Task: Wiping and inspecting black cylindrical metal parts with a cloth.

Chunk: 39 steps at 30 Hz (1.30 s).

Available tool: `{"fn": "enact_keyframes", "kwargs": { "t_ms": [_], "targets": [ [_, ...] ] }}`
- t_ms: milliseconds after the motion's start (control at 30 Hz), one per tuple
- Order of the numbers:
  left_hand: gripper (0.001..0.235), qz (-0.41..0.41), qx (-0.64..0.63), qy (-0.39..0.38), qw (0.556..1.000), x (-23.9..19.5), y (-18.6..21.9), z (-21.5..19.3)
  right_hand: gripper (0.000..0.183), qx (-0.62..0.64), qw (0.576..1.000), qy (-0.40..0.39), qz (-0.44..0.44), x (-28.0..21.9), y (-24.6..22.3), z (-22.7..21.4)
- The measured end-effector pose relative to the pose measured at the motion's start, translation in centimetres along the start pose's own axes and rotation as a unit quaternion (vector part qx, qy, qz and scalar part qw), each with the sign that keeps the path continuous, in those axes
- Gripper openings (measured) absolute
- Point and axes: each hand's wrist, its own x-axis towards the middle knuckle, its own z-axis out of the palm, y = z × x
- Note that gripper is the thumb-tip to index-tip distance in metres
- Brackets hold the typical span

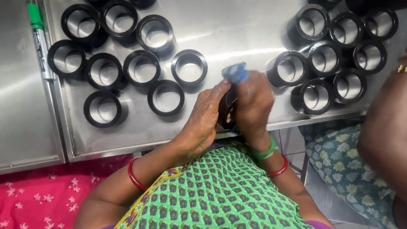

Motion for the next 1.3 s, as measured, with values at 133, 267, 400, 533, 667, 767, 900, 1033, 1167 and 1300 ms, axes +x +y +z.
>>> {"fn": "enact_keyframes", "kwargs": {
  "t_ms": [133,267,400,533,667,767,900,1033,1167,1300],
  "targets": [
    [0.037,0.114,0.158,0.074,0.978,-0.8,1.9,0.6,0.041,0.264,0.948,-0.055,0.167,2.1,-3.1,-0.9],
    [0.042,0.323,0.283,0.063,0.901,-2.4,4.1,1.2,0.03,0.578,0.765,-0.092,0.269,2.4,-5.6,-1.0],
    [0.029,0.257,0.064,-0.03,0.964,-2.6,6.0,0.6,0.036,0.618,0.751,-0.125,0.198,1.6,-4.5,0.6],
    [0.031,0.391,0.275,0.044,0.877,-0.9,4.5,-1.5,0.041,0.363,0.917,-0.103,0.131,1.3,-3.6,1.7],
    [0.037,0.38,0.343,0.081,0.855,-0.8,4.6,-1.7,0.047,0.398,0.906,-0.117,0.081,2.2,-4.4,1.2],
    [0.039,0.223,0.08,0.017,0.971,0.0,4.2,-2.1,0.051,0.535,0.82,-0.105,0.176,2.4,-5.0,0.9],
    [0.042,0.01,-0.23,0.03,0.973,1.4,3.9,-1.6,0.05,0.527,0.831,-0.021,0.176,2.1,-4.3,1.1],
    [0.039,0.088,-0.058,0.056,0.993,1.9,2.9,-1.7,0.049,0.472,0.871,0.045,0.126,0.7,-2.6,1.3],
    [0.038,0.363,0.325,0.022,0.873,2.1,3.4,-0.8,0.054,0.374,0.923,0.073,0.063,0.3,-1.9,0.3],
    [0.045,0.135,0.042,-0.095,0.985,3.9,1.7,-1.3,0.054,0.287,0.949,0.129,0.026,0.2,-2.6,-0.3]
  ]
}}
